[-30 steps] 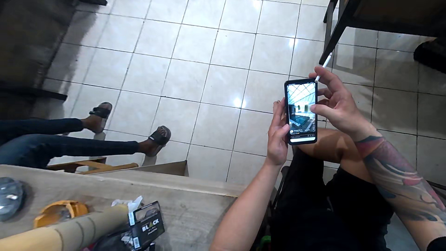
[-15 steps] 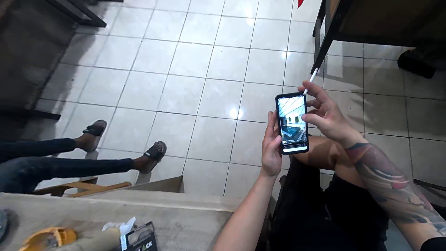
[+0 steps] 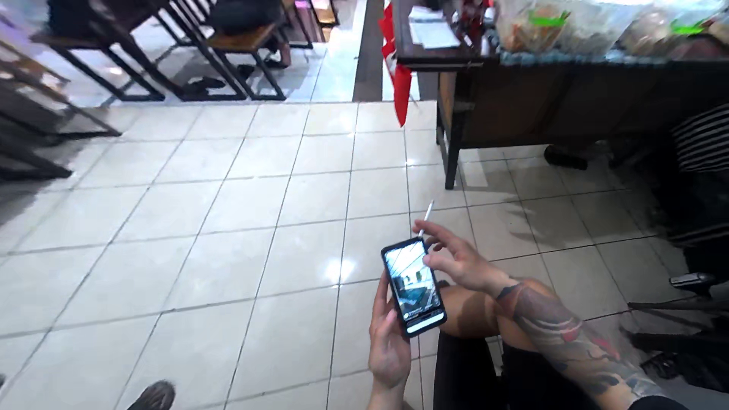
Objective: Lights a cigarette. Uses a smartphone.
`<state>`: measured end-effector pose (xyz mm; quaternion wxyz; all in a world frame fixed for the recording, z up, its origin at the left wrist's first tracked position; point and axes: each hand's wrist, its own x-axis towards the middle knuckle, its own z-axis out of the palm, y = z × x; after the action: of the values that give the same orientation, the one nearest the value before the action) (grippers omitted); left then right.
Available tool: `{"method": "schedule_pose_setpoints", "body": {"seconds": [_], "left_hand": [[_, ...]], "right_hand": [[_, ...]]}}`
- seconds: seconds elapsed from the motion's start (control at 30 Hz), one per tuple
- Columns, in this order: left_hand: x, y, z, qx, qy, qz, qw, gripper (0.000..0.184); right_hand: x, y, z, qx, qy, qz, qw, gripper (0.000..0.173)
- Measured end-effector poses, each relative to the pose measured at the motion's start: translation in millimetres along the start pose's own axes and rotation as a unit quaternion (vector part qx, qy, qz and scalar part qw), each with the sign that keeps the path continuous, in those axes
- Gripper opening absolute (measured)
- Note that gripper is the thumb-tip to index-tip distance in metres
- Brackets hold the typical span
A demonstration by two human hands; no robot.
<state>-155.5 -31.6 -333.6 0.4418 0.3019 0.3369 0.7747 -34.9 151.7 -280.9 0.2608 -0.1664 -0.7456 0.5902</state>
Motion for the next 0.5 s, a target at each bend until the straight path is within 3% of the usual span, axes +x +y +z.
{"method": "schedule_pose_setpoints", "body": {"seconds": [0.27, 0.5], "left_hand": [[1.1, -0.1, 0.9, 0.035, 0.022, 0.006, 0.999, 0.078], [0.9, -0.6, -0.9, 0.038, 0.021, 0.016, 0.999, 0.076]], "right_hand": [[3.3, -0.4, -2.6, 0.006, 0.017, -0.048, 0.999, 0.052], [-0.1, -14.2, -6.5, 0.024, 0.086, -0.159, 0.983, 0.046]]}}
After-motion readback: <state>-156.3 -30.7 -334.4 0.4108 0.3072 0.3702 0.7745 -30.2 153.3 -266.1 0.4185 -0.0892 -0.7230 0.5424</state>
